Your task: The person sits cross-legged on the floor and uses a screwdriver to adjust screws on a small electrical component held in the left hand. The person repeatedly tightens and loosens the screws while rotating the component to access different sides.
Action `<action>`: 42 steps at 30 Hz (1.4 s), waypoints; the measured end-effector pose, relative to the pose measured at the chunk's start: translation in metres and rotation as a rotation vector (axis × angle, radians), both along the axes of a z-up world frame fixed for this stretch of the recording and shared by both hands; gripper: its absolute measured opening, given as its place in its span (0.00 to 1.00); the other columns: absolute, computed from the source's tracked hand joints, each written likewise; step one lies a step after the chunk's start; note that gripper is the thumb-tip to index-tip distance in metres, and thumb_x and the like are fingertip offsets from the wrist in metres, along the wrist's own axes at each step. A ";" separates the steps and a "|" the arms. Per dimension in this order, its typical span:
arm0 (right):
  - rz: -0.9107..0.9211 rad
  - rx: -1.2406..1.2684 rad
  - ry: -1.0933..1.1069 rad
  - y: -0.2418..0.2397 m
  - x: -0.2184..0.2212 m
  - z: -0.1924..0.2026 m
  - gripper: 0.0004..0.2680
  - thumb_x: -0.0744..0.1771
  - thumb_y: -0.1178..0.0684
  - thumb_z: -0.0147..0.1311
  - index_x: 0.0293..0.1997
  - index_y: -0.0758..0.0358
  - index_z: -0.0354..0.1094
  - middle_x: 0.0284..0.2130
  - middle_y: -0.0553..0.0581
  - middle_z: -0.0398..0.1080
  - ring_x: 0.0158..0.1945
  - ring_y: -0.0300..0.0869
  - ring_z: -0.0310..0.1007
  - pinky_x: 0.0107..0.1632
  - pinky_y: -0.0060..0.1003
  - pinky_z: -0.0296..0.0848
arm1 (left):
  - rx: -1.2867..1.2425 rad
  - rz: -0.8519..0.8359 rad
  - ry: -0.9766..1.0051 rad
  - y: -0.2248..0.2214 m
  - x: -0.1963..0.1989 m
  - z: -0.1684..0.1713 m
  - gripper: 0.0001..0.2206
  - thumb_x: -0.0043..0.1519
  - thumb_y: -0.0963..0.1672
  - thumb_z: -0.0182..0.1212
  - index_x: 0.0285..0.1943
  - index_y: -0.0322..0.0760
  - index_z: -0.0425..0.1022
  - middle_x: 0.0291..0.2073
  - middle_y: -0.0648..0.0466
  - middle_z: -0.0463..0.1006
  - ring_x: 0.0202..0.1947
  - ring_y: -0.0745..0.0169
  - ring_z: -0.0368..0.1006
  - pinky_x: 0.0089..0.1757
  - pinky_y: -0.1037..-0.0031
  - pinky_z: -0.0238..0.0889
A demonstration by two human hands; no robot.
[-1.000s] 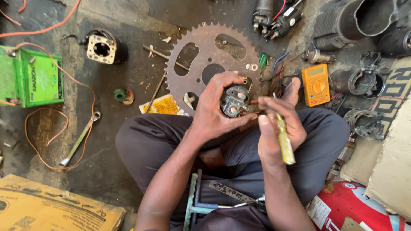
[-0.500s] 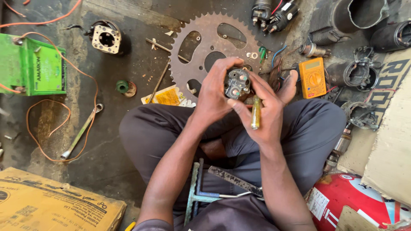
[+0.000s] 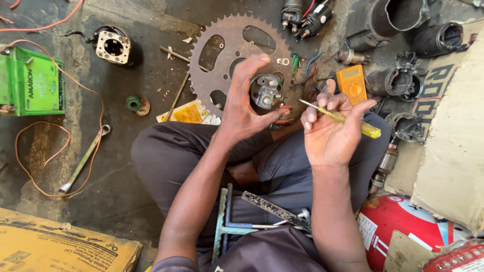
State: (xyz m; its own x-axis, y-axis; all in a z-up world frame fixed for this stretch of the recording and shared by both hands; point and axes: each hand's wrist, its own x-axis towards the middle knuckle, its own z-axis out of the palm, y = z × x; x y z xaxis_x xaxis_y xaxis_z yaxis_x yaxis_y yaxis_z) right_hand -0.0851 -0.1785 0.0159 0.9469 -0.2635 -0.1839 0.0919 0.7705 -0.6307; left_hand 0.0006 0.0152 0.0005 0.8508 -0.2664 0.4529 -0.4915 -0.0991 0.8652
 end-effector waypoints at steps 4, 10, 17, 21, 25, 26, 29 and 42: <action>0.008 0.103 0.057 -0.001 -0.002 0.002 0.23 0.71 0.29 0.41 0.37 0.63 0.64 0.41 0.56 0.68 0.34 0.47 0.67 0.35 0.37 0.67 | 0.002 0.022 -0.105 0.002 -0.006 0.008 0.38 0.52 0.51 0.84 0.70 0.50 0.64 0.74 0.46 0.54 0.77 0.40 0.48 0.71 0.52 0.49; 0.084 0.027 0.061 0.005 -0.006 0.005 0.24 0.72 0.29 0.42 0.33 0.63 0.62 0.32 0.57 0.65 0.32 0.46 0.69 0.36 0.38 0.69 | 0.282 0.140 -0.470 0.001 -0.026 0.014 0.16 0.60 0.52 0.79 0.54 0.58 0.82 0.70 0.55 0.64 0.76 0.42 0.43 0.71 0.50 0.40; 0.074 -0.081 0.002 0.001 -0.013 -0.001 0.24 0.74 0.29 0.40 0.32 0.63 0.60 0.30 0.59 0.66 0.27 0.45 0.68 0.32 0.34 0.68 | 0.347 0.224 -0.624 0.016 -0.023 0.012 0.10 0.59 0.51 0.79 0.44 0.54 0.85 0.60 0.62 0.74 0.72 0.50 0.54 0.69 0.52 0.44; -0.073 -0.121 -0.040 -0.014 -0.014 0.011 0.22 0.75 0.33 0.46 0.33 0.64 0.62 0.33 0.61 0.68 0.31 0.47 0.71 0.36 0.34 0.72 | 0.184 0.312 -0.441 0.035 -0.009 0.019 0.15 0.55 0.54 0.78 0.37 0.44 0.82 0.54 0.57 0.73 0.72 0.49 0.57 0.67 0.54 0.57; -0.139 -0.369 0.043 -0.010 -0.016 0.026 0.09 0.67 0.53 0.62 0.43 0.69 0.69 0.43 0.63 0.73 0.42 0.49 0.77 0.45 0.39 0.78 | 0.122 0.198 -0.240 0.042 -0.002 0.026 0.27 0.47 0.56 0.78 0.47 0.42 0.72 0.57 0.50 0.71 0.72 0.48 0.60 0.65 0.55 0.59; -0.091 -0.437 -0.018 -0.005 -0.016 0.030 0.08 0.68 0.56 0.62 0.42 0.70 0.69 0.43 0.63 0.73 0.43 0.48 0.77 0.46 0.38 0.78 | 0.103 0.151 -0.192 0.039 -0.001 0.027 0.33 0.48 0.57 0.79 0.56 0.40 0.70 0.60 0.46 0.69 0.72 0.45 0.59 0.67 0.54 0.58; 0.006 -0.691 -0.127 0.011 -0.015 0.038 0.05 0.69 0.63 0.63 0.43 0.72 0.70 0.42 0.63 0.73 0.42 0.46 0.78 0.47 0.37 0.79 | 0.138 0.041 -0.151 0.025 0.001 0.026 0.44 0.48 0.55 0.82 0.70 0.37 0.62 0.64 0.42 0.67 0.71 0.42 0.60 0.68 0.55 0.56; -0.072 -1.164 -0.094 0.028 0.011 0.051 0.08 0.67 0.68 0.63 0.44 0.72 0.64 0.39 0.67 0.76 0.41 0.43 0.78 0.55 0.36 0.76 | 0.026 -0.257 0.069 0.003 0.026 0.004 0.28 0.48 0.38 0.73 0.60 0.37 0.70 0.50 0.50 0.75 0.50 0.52 0.75 0.54 0.68 0.69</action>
